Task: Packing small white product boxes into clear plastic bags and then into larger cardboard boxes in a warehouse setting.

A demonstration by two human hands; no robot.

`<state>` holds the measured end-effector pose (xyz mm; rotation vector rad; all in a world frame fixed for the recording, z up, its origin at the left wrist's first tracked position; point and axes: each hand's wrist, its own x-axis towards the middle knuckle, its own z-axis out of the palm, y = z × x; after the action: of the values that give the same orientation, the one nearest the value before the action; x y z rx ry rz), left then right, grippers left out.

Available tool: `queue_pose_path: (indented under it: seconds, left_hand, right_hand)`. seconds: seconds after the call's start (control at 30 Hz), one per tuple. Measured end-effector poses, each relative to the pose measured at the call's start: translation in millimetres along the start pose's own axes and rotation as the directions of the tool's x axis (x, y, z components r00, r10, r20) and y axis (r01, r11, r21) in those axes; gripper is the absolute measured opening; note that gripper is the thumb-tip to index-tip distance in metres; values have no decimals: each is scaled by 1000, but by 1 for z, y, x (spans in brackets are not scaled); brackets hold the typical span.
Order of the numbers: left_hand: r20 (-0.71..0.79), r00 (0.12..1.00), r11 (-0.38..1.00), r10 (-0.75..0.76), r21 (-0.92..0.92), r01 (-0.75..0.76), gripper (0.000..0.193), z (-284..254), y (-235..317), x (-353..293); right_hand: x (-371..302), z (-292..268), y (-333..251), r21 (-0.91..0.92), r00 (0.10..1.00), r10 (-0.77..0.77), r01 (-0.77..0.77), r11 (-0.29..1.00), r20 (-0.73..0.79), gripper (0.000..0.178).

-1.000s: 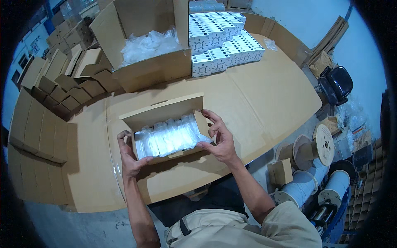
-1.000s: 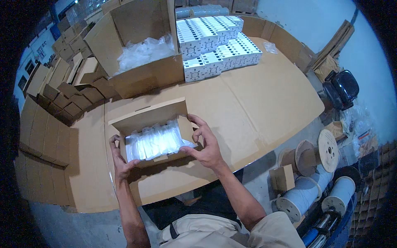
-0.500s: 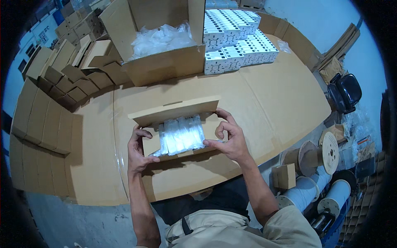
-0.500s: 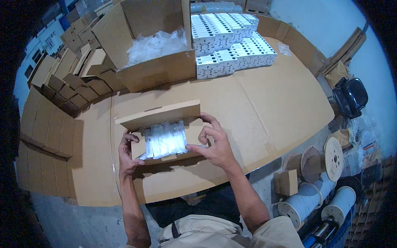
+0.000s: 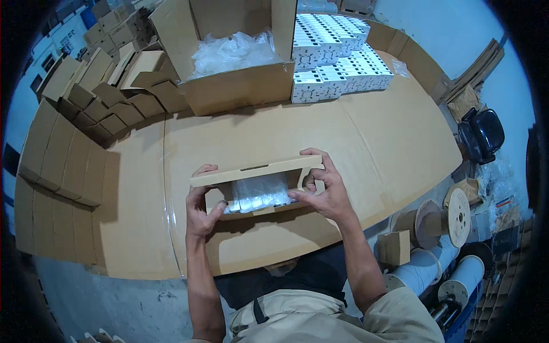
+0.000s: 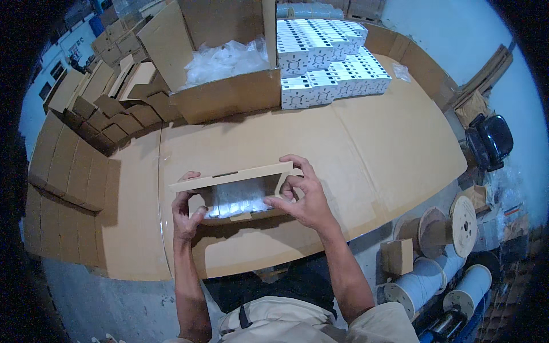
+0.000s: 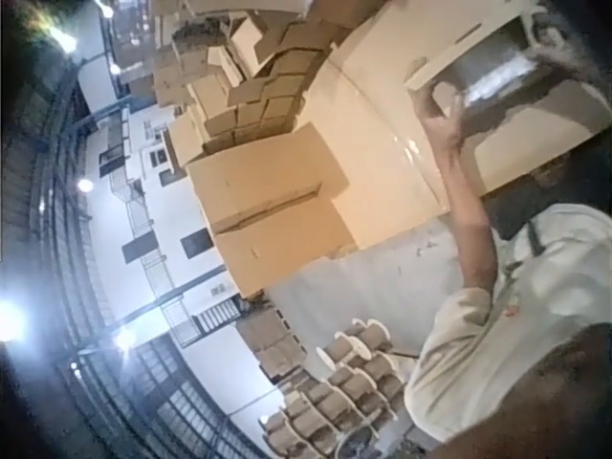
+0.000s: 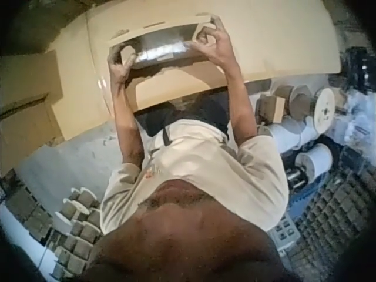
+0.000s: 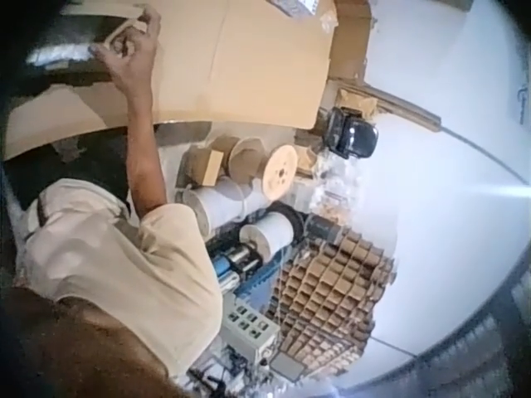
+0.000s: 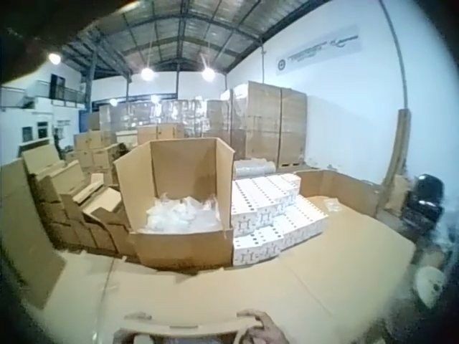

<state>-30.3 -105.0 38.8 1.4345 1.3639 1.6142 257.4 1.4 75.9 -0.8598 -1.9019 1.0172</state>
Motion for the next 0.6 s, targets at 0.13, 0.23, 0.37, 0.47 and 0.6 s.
queue_pose_path:
  seconds: [0.13,0.23,0.37,0.47,0.6]
  left_hand:
    - [-15,999,998,33,47,-32,46,-2,-5,-1]
    - [-159,976,981,-147,-152,123,44,19,15,-3]
    - [-211,973,965,95,-219,-142,51,19,-4,-11]
    - [-251,960,941,125,-277,-195,69,23,0,-11]
    - [-141,974,983,177,-20,-182,56,12,-7,-18]
  right_hand:
    - [0,2,3,-97,999,11,-7,995,40,27]
    - [-6,13,-1,45,996,85,-85,995,-2,25]
    - [-14,25,9,325,995,32,1,946,-95,37]
    - [-16,26,17,328,991,-24,65,942,-128,35]
    - [-28,26,22,381,971,-87,168,909,-221,32]
